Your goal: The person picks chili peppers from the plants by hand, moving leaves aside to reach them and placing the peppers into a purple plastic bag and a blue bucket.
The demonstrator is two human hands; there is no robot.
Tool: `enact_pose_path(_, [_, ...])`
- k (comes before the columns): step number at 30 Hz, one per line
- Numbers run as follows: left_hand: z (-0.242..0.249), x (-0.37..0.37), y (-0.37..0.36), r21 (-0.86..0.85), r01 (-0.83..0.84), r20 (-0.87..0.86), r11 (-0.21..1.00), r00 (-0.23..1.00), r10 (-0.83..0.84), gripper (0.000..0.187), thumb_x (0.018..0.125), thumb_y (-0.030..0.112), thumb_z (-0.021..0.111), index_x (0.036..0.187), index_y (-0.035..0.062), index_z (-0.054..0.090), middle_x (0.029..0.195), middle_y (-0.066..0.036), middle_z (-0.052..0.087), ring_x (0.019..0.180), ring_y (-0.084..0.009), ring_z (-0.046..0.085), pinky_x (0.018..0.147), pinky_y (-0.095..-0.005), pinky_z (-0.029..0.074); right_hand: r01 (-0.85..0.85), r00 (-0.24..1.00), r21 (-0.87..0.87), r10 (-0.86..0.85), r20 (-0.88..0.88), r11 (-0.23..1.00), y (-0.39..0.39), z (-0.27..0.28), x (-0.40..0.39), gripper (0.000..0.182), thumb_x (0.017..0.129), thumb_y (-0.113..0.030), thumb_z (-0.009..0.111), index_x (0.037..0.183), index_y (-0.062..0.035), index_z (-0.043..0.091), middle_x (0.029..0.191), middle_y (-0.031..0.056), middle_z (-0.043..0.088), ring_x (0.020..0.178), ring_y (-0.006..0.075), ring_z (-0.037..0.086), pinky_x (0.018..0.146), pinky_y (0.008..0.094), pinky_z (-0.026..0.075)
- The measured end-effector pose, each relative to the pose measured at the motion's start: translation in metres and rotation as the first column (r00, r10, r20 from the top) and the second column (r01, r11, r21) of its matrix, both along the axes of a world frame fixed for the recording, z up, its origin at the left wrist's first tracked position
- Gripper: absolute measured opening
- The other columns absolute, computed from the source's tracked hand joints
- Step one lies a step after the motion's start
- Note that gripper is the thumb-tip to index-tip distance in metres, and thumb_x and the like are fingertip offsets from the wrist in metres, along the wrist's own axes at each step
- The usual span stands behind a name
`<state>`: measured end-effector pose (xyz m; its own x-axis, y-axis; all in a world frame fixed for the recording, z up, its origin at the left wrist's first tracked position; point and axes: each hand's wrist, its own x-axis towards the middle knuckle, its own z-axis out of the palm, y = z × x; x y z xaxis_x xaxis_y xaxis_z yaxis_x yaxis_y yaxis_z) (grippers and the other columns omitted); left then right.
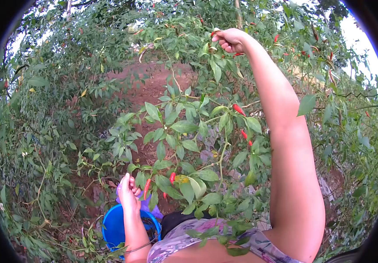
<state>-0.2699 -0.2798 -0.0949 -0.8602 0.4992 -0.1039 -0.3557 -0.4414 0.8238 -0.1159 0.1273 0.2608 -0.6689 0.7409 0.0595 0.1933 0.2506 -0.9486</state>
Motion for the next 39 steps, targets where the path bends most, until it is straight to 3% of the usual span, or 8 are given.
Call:
enact_pose_path(10, [-0.024,-0.013,-0.001,0.002,-0.031,-0.055,1.0,0.998,0.031,0.019,0.087,0.023,0.051,0.079,0.0079,0.059,0.063,0.002,0.05,0.053,-0.004,0.042,0.042,-0.0208,0.026,0.036,0.978,0.142,-0.065,0.2,0.989,0.011,-0.015,-0.019,0.033,0.076,-0.047,0.067,0.069,-0.0175,0.054,0.054,-0.0108,0.033,0.046,0.0013,0.03,0.042,0.0173,0.024])
enact_pose_path(16, [-0.008,-0.007,-0.001,0.015,-0.011,-0.045,1.0,0.999,0.011,0.025,0.088,0.022,0.054,0.068,0.0099,0.048,0.059,0.004,0.038,0.048,-0.0044,0.033,0.04,-0.0197,0.022,0.274,0.96,0.168,-0.261,-0.096,0.947,-0.001,-0.007,-0.009,0.069,0.071,-0.069,0.056,0.098,-0.0048,0.053,0.058,-0.0065,0.029,0.047,0.0054,0.03,0.042,0.0203,0.027])
enact_pose_path(20, [0.004,-0.001,0.0,-0.066,-0.07,-0.004,0.995,0.998,0.07,0.024,0.087,0.022,0.055,0.068,0.01,0.049,0.059,0.004,0.04,0.048,-0.0042,0.033,0.043,-0.0194,0.024,0.333,0.927,0.536,-0.373,-0.037,0.776,0.018,-0.001,-0.009,0.044,0.078,-0.049,0.061,0.085,-0.0055,0.063,0.05,-0.0038,0.023,0.038,0.009,0.024,0.036,0.025,0.024])
enact_pose_path(21, [-0.001,-0.004,0.001,-0.045,-0.069,-0.037,0.997,0.997,0.067,0.024,0.087,0.022,0.056,0.067,0.0103,0.048,0.059,0.004,0.04,0.049,-0.0041,0.034,0.043,-0.0195,0.024,0.294,0.907,0.636,-0.419,0.051,0.714,0.019,0.005,-0.011,0.036,0.079,-0.046,0.054,0.078,-0.0132,0.071,0.051,0.0128,0.05,0.044,0.0223,0.051,0.05,0.0346,0.046])
enact_pose_path(22, [-0.006,-0.007,0.002,-0.023,-0.066,-0.07,0.998,0.995,0.064,0.024,0.087,0.023,0.056,0.067,0.0106,0.048,0.059,0.004,0.041,0.049,-0.0041,0.034,0.042,-0.0196,0.024,0.296,0.906,0.637,-0.42,0.048,0.711,0.02,0.006,-0.013,0.036,0.079,-0.046,0.054,0.078,-0.0132,0.071,0.051,0.0128,0.05,0.044,0.0223,0.051,0.05,0.0346,0.046])
enact_pose_path(24, [-0.016,-0.014,0.001,0.007,-0.022,-0.064,1.0,0.998,0.023,0.025,0.087,0.023,0.056,0.067,0.0108,0.047,0.06,0.004,0.04,0.048,-0.0041,0.034,0.042,-0.0195,0.024,0.182,0.882,0.731,-0.438,0.175,0.658,0.014,0.006,-0.017,0.03,0.078,-0.038,0.064,0.077,-0.008,0.065,0.045,-0.0007,0.03,0.033,0.0111,0.026,0.034,0.0295,0.022])
enact_pose_path(31, [-0.014,-0.008,0.003,-0.004,-0.025,-0.017,1.0,1.0,0.025,0.025,0.087,0.022,0.056,0.067,0.0102,0.046,0.06,0.004,0.037,0.047,-0.0052,0.032,0.042,-0.0206,0.023,-0.059,0.809,0.779,-0.427,0.404,0.625,0.003,-0.003,-0.031,0.021,0.072,-0.021,0.06,0.063,-0.0025,0.06,0.048,0.0057,0.047,0.034,0.0149,0.037,0.035,0.0305,0.031])
enact_pose_path(39, [-0.021,-0.01,-0.001,0.009,0.018,-0.055,1.0,0.998,-0.018,0.024,0.087,0.021,0.056,0.068,0.0097,0.047,0.06,0.004,0.036,0.046,-0.0047,0.032,0.041,-0.0204,0.022,0.026,0.809,0.739,-0.448,0.381,0.673,0.026,-0.021,-0.044,0.019,0.076,-0.017,0.053,0.067,-0.0022,0.062,0.054,0.0071,0.052,0.038,0.0176,0.043,0.037,0.0336,0.035])
